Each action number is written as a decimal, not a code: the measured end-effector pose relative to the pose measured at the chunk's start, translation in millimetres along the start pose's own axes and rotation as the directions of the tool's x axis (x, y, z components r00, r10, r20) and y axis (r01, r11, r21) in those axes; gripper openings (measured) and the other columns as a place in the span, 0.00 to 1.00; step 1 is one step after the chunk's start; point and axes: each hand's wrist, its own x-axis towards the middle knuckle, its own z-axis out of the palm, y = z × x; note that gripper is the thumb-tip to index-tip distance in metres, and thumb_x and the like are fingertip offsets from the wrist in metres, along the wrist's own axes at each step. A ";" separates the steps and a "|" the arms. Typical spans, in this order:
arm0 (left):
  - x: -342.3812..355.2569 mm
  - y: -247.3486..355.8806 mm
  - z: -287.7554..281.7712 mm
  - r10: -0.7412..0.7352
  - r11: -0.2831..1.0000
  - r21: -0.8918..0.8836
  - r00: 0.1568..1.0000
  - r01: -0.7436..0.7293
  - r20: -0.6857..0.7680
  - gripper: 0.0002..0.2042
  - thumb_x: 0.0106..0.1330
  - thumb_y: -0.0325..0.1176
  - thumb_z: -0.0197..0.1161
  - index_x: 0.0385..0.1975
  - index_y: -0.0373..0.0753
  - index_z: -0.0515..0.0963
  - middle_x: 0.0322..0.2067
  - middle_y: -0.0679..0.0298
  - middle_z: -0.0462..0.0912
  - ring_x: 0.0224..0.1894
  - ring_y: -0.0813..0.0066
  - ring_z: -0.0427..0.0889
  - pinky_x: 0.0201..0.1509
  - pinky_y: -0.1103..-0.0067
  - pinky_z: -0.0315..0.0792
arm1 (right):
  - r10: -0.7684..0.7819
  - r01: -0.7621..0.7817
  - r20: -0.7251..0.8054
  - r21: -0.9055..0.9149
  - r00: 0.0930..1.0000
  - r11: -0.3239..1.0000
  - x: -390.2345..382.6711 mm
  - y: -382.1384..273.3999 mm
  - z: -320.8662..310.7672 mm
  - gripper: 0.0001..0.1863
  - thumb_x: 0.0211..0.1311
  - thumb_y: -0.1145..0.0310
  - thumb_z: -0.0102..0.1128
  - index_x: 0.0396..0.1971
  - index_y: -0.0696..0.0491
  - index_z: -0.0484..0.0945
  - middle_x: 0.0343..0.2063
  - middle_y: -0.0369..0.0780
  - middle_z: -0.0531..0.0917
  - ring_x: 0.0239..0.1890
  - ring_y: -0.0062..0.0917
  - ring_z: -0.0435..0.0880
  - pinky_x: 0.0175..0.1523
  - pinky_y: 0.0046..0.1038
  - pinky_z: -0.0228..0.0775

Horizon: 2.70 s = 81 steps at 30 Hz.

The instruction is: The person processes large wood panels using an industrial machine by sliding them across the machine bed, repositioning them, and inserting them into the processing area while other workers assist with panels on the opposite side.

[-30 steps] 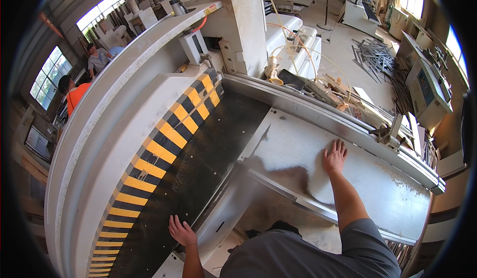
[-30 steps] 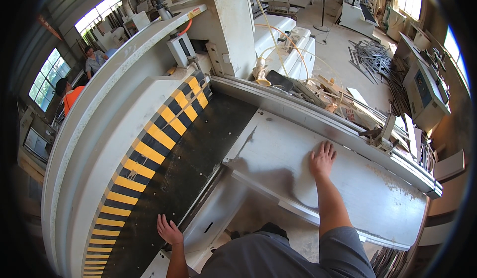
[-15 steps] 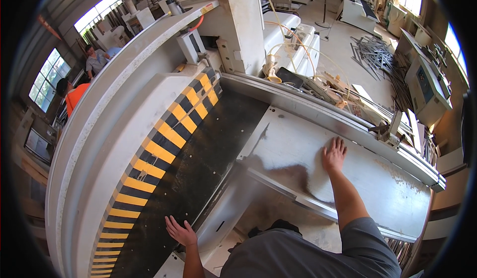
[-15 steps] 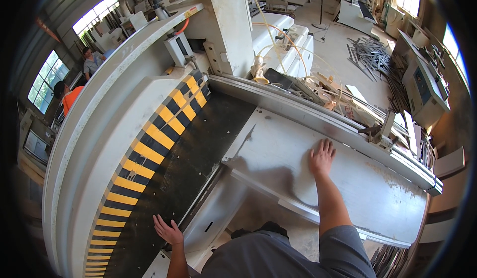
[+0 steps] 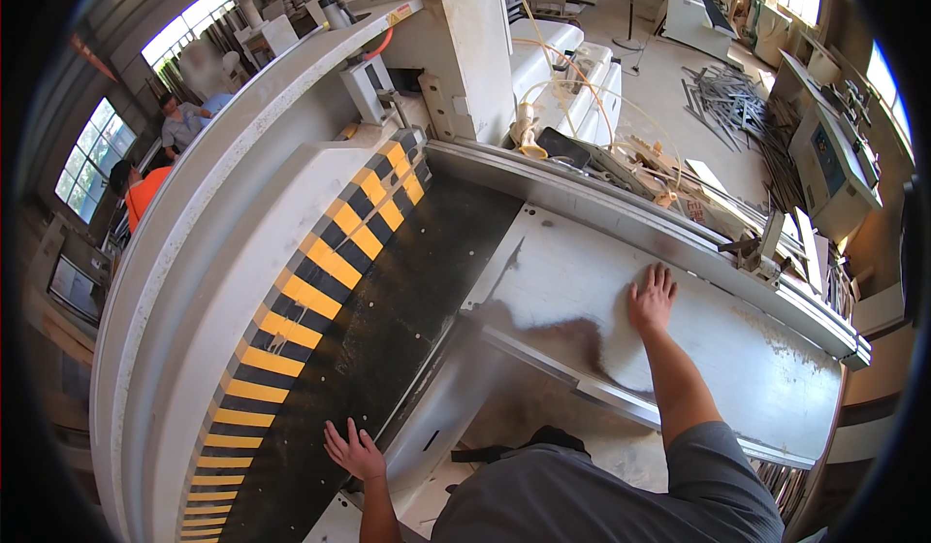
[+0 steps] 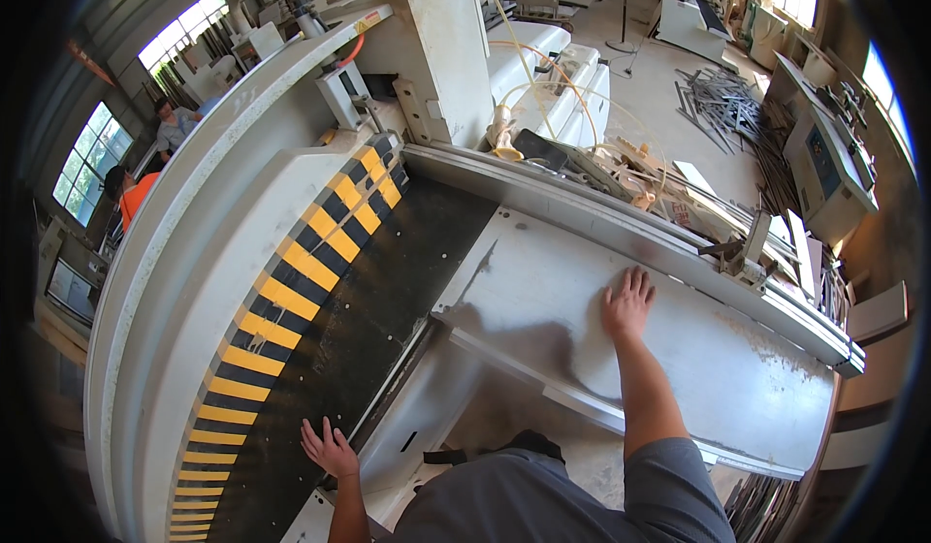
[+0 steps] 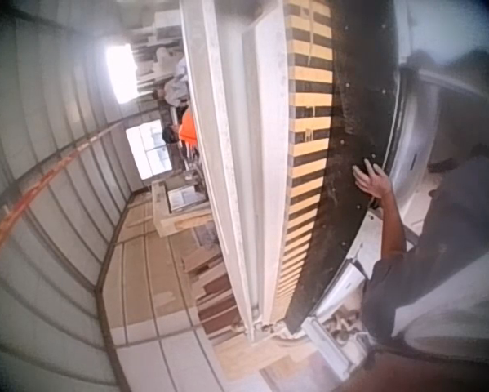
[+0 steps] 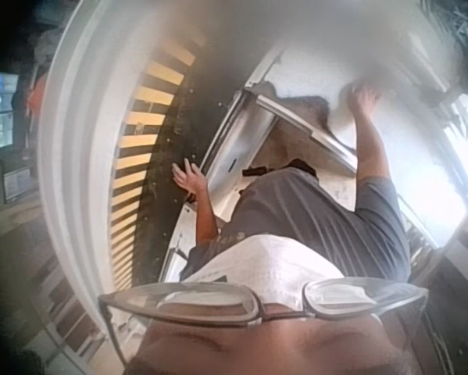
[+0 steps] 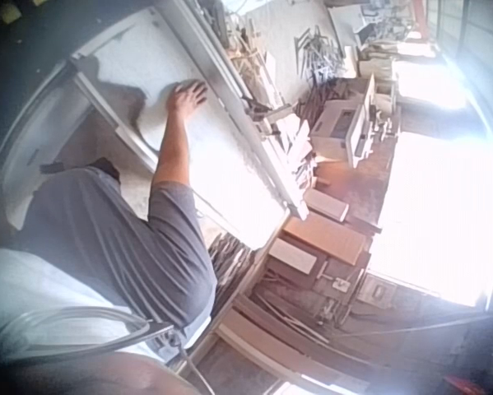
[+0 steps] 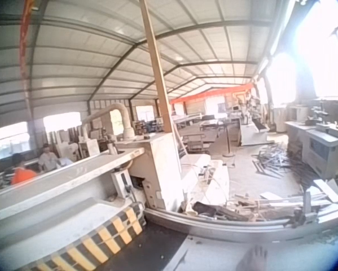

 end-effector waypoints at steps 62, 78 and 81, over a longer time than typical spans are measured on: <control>155.9 98.2 154.1 0.098 0.942 -0.323 0.995 -0.092 0.005 0.31 0.49 0.49 0.78 0.50 0.35 0.81 0.43 0.50 0.77 0.52 0.46 0.76 0.58 0.58 0.71 | -0.009 0.008 -0.026 -0.047 1.000 0.999 6.5 23.9 75.2 0.37 0.70 0.52 0.51 0.74 0.54 0.58 0.76 0.45 0.57 0.79 0.38 0.49 0.80 0.48 0.38; -154.4 208.2 -95.9 0.478 0.507 -0.862 0.833 -0.003 0.278 0.18 0.56 0.28 0.68 0.48 0.31 0.79 0.39 0.54 0.78 0.44 0.54 0.79 0.53 0.65 0.72 | -0.932 -0.305 0.100 0.952 0.347 -0.011 -220.4 -35.1 -41.9 0.40 0.64 0.56 0.70 0.68 0.60 0.63 0.64 0.44 0.73 0.66 0.32 0.70 0.73 0.34 0.59; -152.8 222.8 -108.2 0.583 0.449 -0.892 0.775 -0.056 0.245 0.25 0.58 0.32 0.68 0.56 0.31 0.74 0.48 0.49 0.77 0.54 0.51 0.76 0.60 0.63 0.70 | -0.867 -0.333 0.051 0.933 0.495 -0.136 -218.4 -11.2 -87.6 0.29 0.63 0.62 0.69 0.59 0.56 0.70 0.50 0.38 0.79 0.56 0.26 0.75 0.65 0.31 0.65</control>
